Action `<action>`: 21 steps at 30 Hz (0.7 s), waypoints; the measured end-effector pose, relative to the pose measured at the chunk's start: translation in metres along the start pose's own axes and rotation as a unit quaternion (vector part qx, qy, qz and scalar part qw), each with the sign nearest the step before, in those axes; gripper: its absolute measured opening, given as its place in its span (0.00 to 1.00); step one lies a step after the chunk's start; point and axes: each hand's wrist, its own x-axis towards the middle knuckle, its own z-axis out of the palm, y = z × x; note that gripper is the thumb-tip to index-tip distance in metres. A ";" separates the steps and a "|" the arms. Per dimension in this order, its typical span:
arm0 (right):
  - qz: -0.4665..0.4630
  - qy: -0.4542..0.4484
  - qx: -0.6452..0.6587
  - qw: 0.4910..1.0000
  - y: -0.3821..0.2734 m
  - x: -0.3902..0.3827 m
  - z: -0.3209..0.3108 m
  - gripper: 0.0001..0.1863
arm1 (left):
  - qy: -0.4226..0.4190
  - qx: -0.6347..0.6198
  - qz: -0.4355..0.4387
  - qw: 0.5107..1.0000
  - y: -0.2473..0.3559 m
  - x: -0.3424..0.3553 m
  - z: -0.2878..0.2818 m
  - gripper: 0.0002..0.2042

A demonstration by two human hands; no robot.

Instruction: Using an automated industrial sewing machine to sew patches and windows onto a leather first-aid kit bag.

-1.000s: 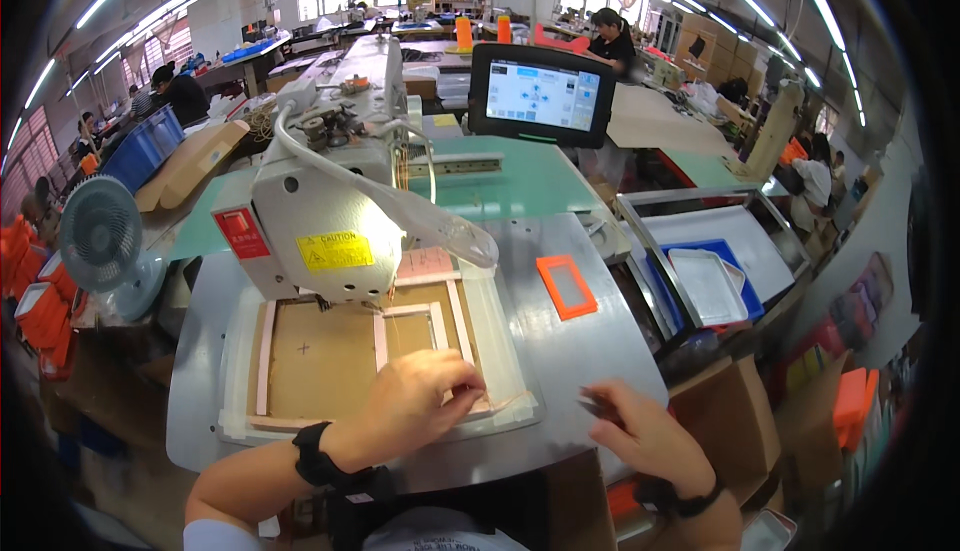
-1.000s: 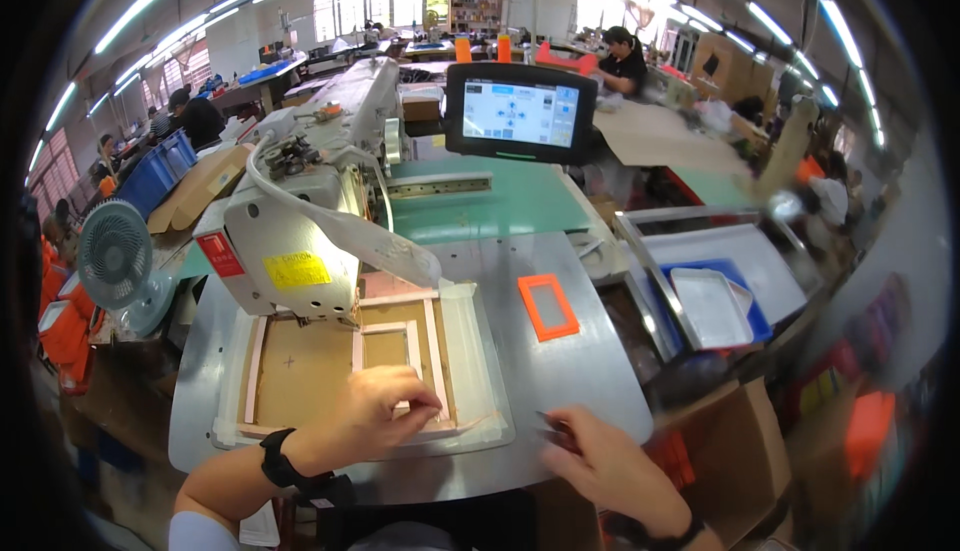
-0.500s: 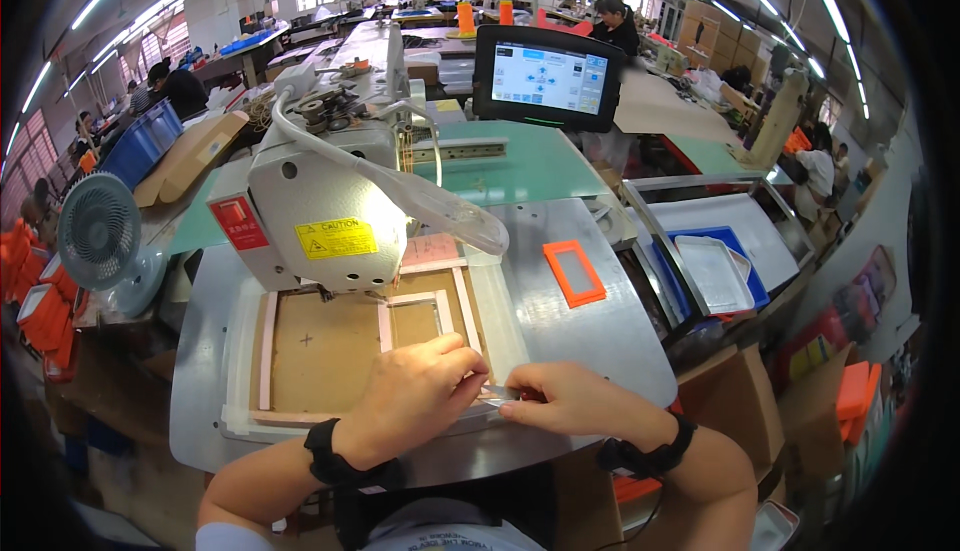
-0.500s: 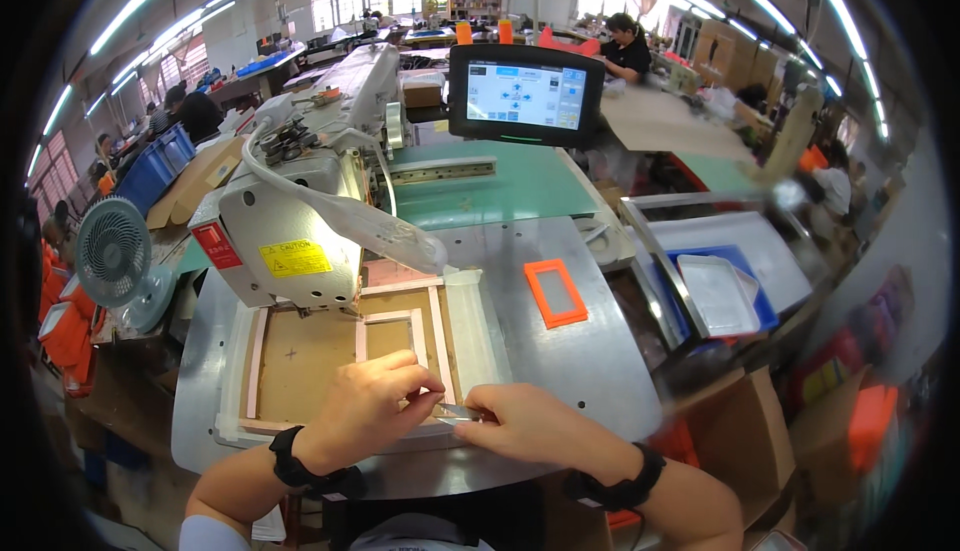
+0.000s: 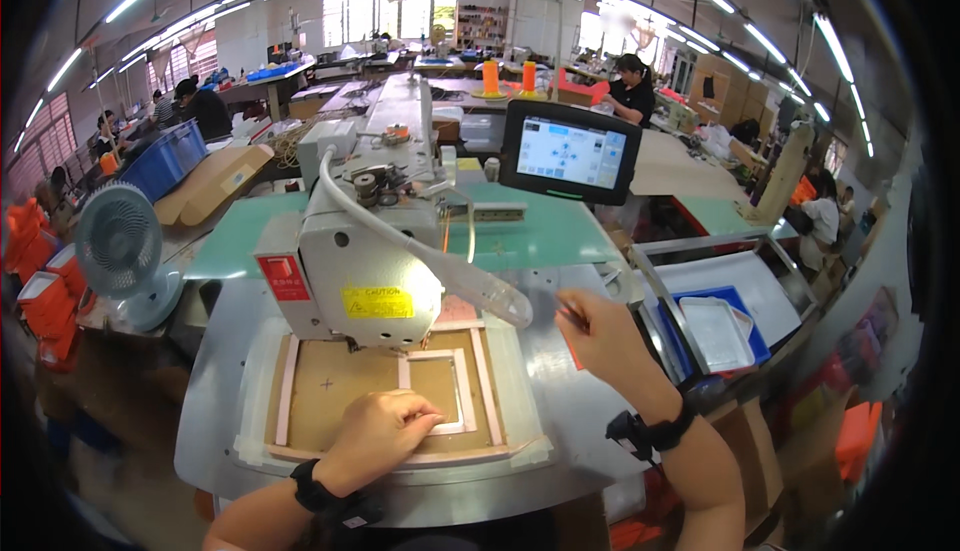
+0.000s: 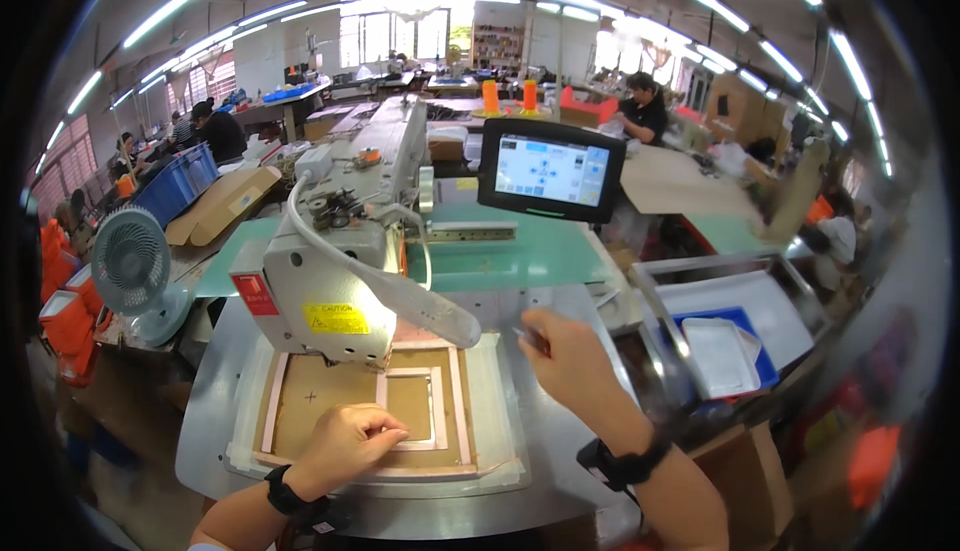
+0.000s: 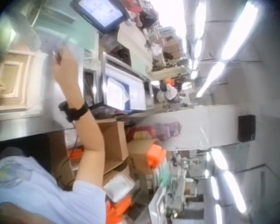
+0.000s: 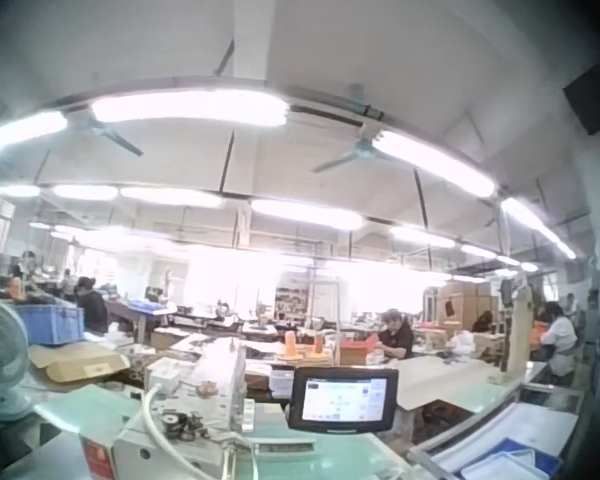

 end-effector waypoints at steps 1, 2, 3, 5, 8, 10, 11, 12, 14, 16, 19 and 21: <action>-0.045 0.061 -0.043 0.996 0.014 0.012 -0.001 0.17 | 0.008 -0.002 0.001 1.000 0.000 0.003 0.001 0.07; -0.071 0.101 -0.104 0.987 0.025 0.027 -0.002 0.19 | 0.020 -0.001 -0.003 1.000 -0.003 0.003 0.002 0.07; -0.097 0.141 -0.165 0.971 0.036 0.043 -0.004 0.21 | 0.030 0.001 -0.008 1.000 -0.004 0.003 0.003 0.07; -0.103 0.176 -0.247 0.947 0.055 0.067 -0.009 0.24 | 0.048 0.006 0.001 0.999 -0.005 0.003 0.005 0.06; -0.051 0.165 -0.315 0.933 0.080 0.092 -0.017 0.25 | 0.064 0.032 -0.001 0.997 -0.004 -0.001 0.005 0.05; -0.043 0.171 -0.342 0.923 0.088 0.101 -0.021 0.25 | 0.059 0.041 -0.015 0.997 -0.002 -0.004 0.005 0.05; -0.041 0.172 -0.351 0.919 0.090 0.106 -0.019 0.25 | 0.059 0.037 -0.017 0.997 -0.005 -0.005 0.006 0.05; -0.036 0.177 -0.353 0.918 0.094 0.110 -0.017 0.25 | 0.058 0.033 -0.017 0.998 -0.007 -0.005 0.007 0.05; -0.031 0.180 -0.356 0.916 0.096 0.115 -0.015 0.25 | 0.060 0.028 -0.015 0.998 -0.012 -0.005 0.008 0.05; -0.028 0.185 -0.363 0.913 0.095 0.118 -0.015 0.24 | 0.065 0.026 -0.010 0.998 -0.016 -0.003 0.009 0.06; -0.028 0.191 -0.363 0.912 0.095 0.120 -0.013 0.24 | 0.066 0.031 -0.014 0.997 -0.018 -0.002 0.009 0.06; -0.029 0.197 -0.356 0.913 0.096 0.121 -0.012 0.24 | 0.066 0.029 -0.019 0.997 -0.019 -0.003 0.009 0.06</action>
